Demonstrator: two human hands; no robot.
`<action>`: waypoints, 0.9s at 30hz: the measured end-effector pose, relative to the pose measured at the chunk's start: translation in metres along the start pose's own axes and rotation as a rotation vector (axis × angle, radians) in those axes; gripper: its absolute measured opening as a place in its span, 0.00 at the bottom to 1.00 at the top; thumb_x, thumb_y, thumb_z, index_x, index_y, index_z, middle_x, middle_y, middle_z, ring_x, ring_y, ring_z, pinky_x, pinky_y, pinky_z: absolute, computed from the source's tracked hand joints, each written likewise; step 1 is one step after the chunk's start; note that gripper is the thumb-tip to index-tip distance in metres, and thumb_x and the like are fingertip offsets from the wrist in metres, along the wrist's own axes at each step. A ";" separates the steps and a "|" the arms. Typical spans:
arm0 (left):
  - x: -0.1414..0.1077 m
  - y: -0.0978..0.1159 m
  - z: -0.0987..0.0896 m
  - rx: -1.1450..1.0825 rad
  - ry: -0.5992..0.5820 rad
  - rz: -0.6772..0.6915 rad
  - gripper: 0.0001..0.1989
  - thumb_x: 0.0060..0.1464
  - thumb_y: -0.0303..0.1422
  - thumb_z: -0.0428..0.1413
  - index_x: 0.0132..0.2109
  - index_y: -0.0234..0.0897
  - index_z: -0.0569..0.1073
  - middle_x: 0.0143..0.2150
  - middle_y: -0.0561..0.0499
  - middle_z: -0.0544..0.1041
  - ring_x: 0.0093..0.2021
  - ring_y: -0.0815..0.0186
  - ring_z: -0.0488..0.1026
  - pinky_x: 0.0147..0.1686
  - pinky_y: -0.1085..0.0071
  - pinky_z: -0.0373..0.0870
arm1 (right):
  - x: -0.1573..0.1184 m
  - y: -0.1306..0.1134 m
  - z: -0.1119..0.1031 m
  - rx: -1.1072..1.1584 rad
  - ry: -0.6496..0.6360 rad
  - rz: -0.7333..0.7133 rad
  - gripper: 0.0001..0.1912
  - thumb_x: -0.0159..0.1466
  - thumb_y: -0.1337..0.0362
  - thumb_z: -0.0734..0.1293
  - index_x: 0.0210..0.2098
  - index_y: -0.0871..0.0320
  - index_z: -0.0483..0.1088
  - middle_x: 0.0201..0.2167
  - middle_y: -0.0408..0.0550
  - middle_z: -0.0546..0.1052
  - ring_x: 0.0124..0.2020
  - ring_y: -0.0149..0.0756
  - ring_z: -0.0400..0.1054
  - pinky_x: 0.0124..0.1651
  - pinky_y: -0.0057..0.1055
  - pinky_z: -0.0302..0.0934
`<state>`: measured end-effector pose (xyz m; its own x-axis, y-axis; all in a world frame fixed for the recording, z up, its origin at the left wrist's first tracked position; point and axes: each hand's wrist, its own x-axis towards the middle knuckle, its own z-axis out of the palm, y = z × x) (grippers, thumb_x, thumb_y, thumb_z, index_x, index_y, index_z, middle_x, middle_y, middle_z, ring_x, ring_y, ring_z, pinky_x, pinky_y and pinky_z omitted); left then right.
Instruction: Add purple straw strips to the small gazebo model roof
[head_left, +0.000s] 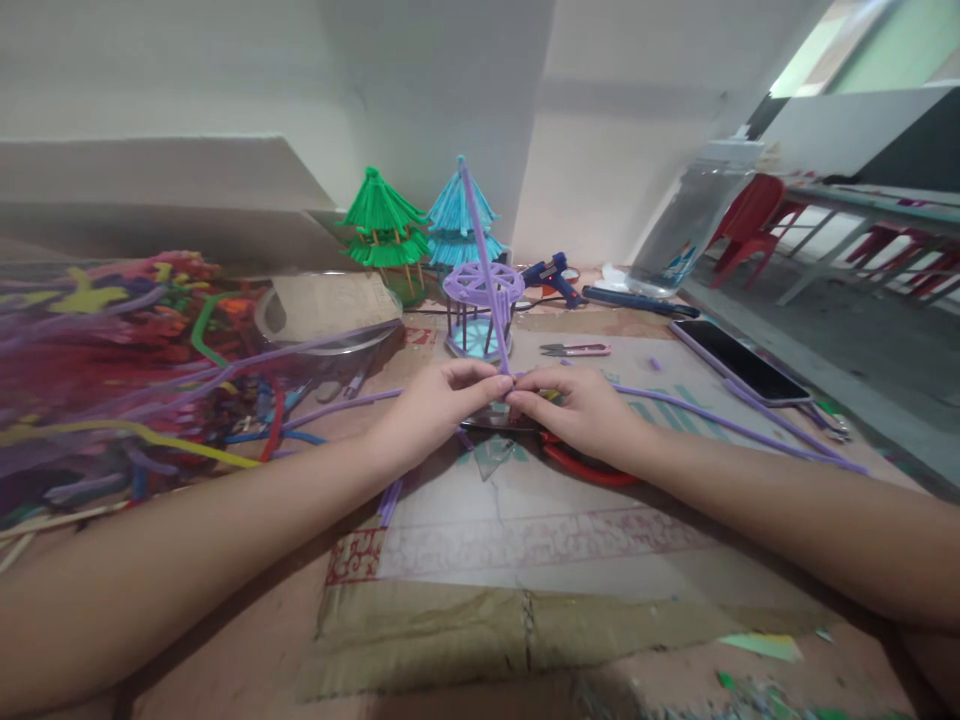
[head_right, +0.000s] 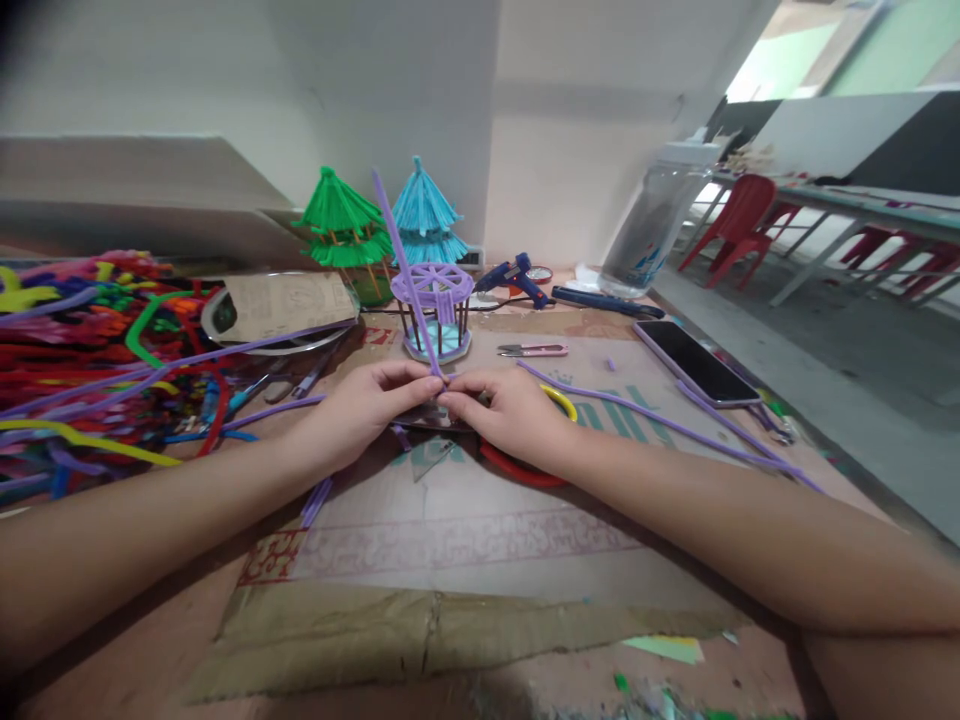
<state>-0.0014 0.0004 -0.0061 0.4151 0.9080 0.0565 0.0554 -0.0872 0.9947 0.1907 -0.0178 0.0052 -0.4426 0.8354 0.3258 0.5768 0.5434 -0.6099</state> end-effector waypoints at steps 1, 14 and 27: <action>0.000 0.000 0.000 0.005 -0.005 0.000 0.13 0.49 0.42 0.63 0.35 0.36 0.78 0.34 0.51 0.79 0.34 0.67 0.73 0.37 0.71 0.67 | 0.000 0.000 0.000 0.002 -0.005 0.003 0.13 0.66 0.61 0.63 0.29 0.58 0.76 0.29 0.44 0.81 0.32 0.33 0.73 0.37 0.28 0.63; -0.002 -0.004 0.001 0.035 0.065 0.071 0.12 0.49 0.39 0.64 0.38 0.36 0.78 0.37 0.50 0.80 0.37 0.65 0.74 0.41 0.69 0.70 | 0.000 0.000 0.000 0.061 -0.050 0.092 0.14 0.65 0.60 0.64 0.27 0.58 0.76 0.27 0.44 0.80 0.31 0.33 0.74 0.36 0.28 0.63; -0.002 -0.005 0.002 -0.063 -0.009 0.063 0.12 0.49 0.39 0.64 0.37 0.35 0.76 0.34 0.50 0.79 0.34 0.65 0.75 0.39 0.68 0.70 | 0.004 0.008 0.001 0.292 -0.151 0.123 0.16 0.65 0.57 0.63 0.27 0.59 0.75 0.26 0.44 0.78 0.29 0.32 0.71 0.35 0.28 0.63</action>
<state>-0.0010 -0.0016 -0.0115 0.4241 0.8979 0.1182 -0.0279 -0.1175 0.9927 0.1929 -0.0102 0.0010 -0.4912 0.8597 0.1399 0.4213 0.3751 -0.8257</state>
